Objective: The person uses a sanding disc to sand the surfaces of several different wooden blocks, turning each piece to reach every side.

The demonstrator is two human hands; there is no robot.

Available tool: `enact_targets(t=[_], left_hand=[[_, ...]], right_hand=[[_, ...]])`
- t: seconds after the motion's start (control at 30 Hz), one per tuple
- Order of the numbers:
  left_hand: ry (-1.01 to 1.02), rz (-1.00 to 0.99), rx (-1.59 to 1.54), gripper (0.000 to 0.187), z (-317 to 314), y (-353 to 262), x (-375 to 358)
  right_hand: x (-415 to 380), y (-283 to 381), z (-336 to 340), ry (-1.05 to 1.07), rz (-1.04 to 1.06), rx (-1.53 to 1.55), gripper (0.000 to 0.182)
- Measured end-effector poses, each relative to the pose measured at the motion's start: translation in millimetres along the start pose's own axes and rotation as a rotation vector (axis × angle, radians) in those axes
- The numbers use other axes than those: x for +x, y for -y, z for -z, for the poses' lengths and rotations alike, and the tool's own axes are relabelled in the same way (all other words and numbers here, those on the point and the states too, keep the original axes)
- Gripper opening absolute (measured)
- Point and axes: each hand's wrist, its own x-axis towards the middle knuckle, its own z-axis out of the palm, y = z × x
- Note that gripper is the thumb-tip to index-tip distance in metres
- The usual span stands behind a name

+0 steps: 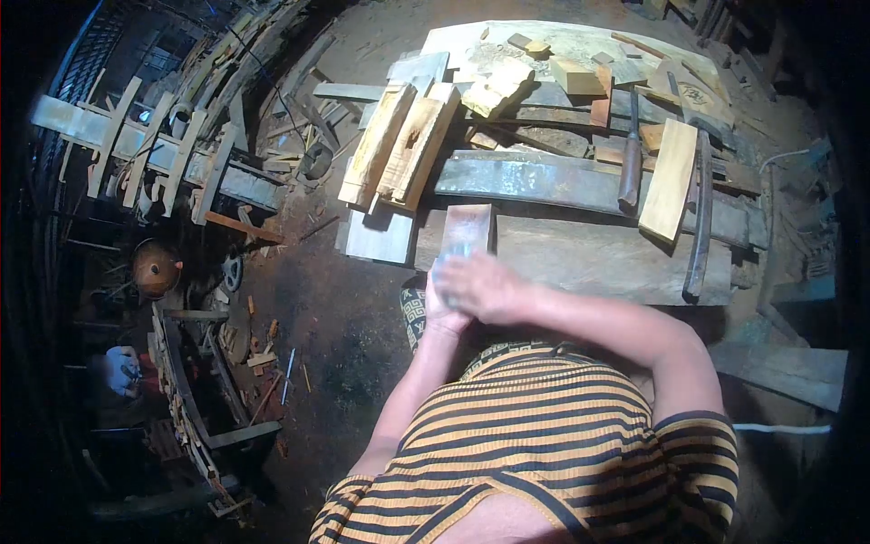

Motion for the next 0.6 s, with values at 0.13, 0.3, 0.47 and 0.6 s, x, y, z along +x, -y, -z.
enact_targets(t=[0.13, 0.3, 0.47, 0.6], left_hand=[[0.034, 0.093, 0.132, 0.054, 4.2, 0.0, -2.9], [0.251, 0.110, 0.182, 0.060, 16.6, -3.6, 7.8], [0.177, 0.054, 0.056, 0.060, 21.4, 0.5, 7.7], [0.073, 0.071, 0.178, 0.056, 20.1, -3.1, 5.8]], right_hand=[[-14.9, -0.2, 18.5, 0.062, 0.042, 0.038, 0.038], [3.7, -62.1, 28.1, 0.018, -0.254, -0.080, 0.039], [-10.2, -12.6, 23.1, 0.097, -0.160, -0.085, 0.041], [-15.0, 2.0, 16.4, 0.168, 0.053, 0.034, 0.043]])
